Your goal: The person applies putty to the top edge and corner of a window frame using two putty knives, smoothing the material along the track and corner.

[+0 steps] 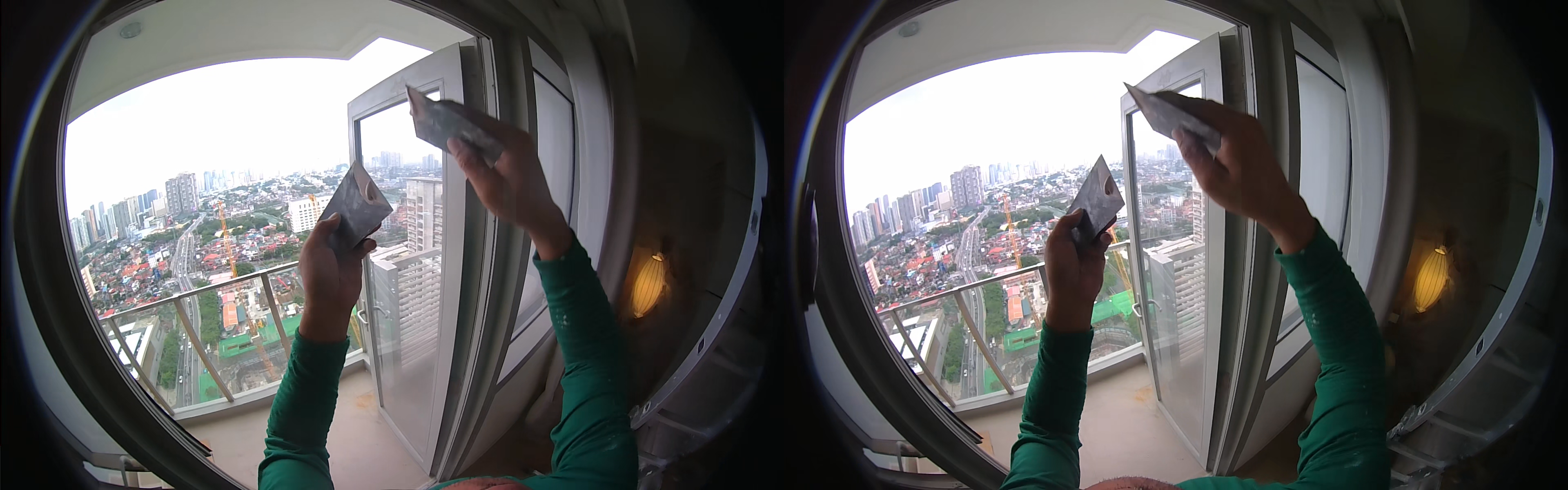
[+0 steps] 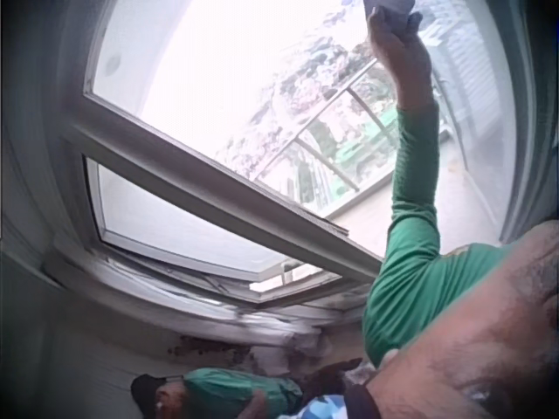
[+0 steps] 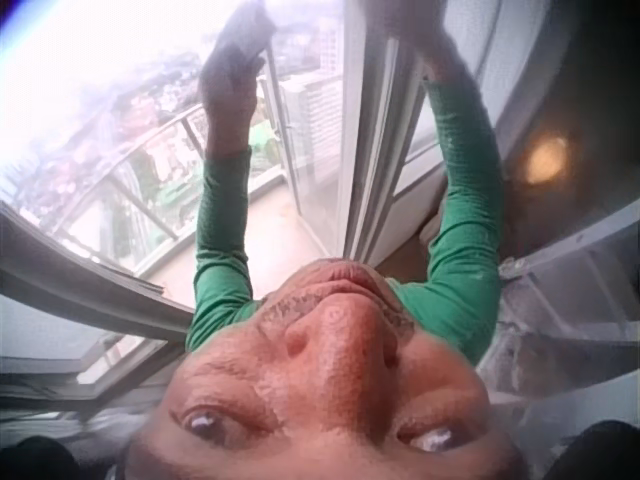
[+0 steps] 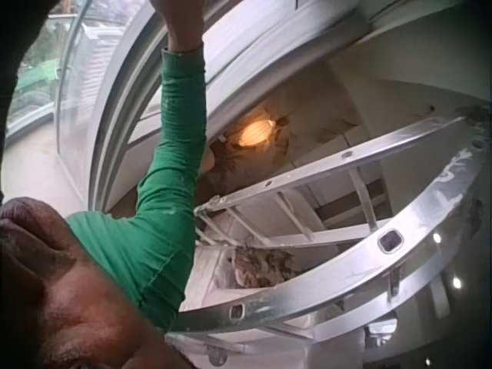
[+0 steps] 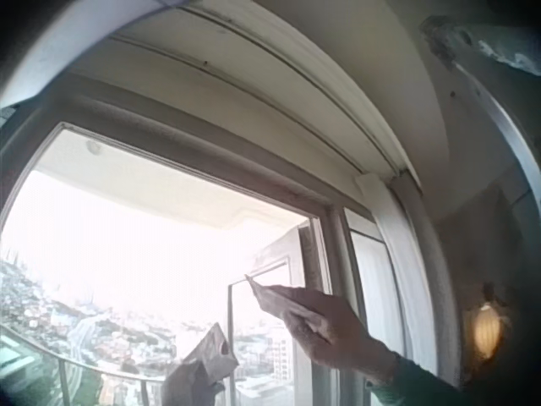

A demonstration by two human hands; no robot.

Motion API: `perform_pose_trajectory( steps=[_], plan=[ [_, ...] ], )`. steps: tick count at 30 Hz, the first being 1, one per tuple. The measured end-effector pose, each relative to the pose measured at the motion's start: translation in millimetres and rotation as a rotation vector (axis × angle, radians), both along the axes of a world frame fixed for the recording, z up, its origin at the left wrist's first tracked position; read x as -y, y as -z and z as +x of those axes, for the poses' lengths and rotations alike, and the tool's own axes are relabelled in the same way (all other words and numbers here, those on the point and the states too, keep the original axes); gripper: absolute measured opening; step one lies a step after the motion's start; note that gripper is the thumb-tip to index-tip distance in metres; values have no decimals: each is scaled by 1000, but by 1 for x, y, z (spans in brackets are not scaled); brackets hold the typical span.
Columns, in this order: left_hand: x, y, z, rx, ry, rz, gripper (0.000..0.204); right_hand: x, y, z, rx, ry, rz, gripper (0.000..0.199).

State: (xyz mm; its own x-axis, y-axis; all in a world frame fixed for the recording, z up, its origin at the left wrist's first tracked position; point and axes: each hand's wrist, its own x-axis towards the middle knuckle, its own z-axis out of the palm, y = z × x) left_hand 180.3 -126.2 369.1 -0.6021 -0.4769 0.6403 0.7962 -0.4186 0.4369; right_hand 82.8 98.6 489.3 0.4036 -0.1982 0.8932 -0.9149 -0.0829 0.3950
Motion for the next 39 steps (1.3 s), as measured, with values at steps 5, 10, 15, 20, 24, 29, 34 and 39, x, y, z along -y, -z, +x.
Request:
perform_pose_trajectory(
  steps=[5,10,15,20,24,29,34,39],
  plan=[
    [-47,18,-14,50,9,-47,22,-10,118,-1,121,295,210,76],
    [-85,33,13,-178,-455,-368,27,-45,168,-42,462,139,336,54],
    [-90,78,6,-665,-922,-1320,53,-79,213,15,1811,-1185,230,32],
    [-78,132,12,-422,-955,-1562,50,-107,248,37,1901,-1294,236,39],
    [-65,142,22,127,-913,-1174,41,-103,242,47,1367,-1107,-13,41],
    [-128,100,26,306,80,-131,32,-75,240,2,314,-26,105,73],
    [-117,102,27,295,70,-115,30,-79,248,-35,239,431,341,89],
    [-86,113,14,227,-113,-284,32,-107,215,-22,143,444,376,75]
  ],
)
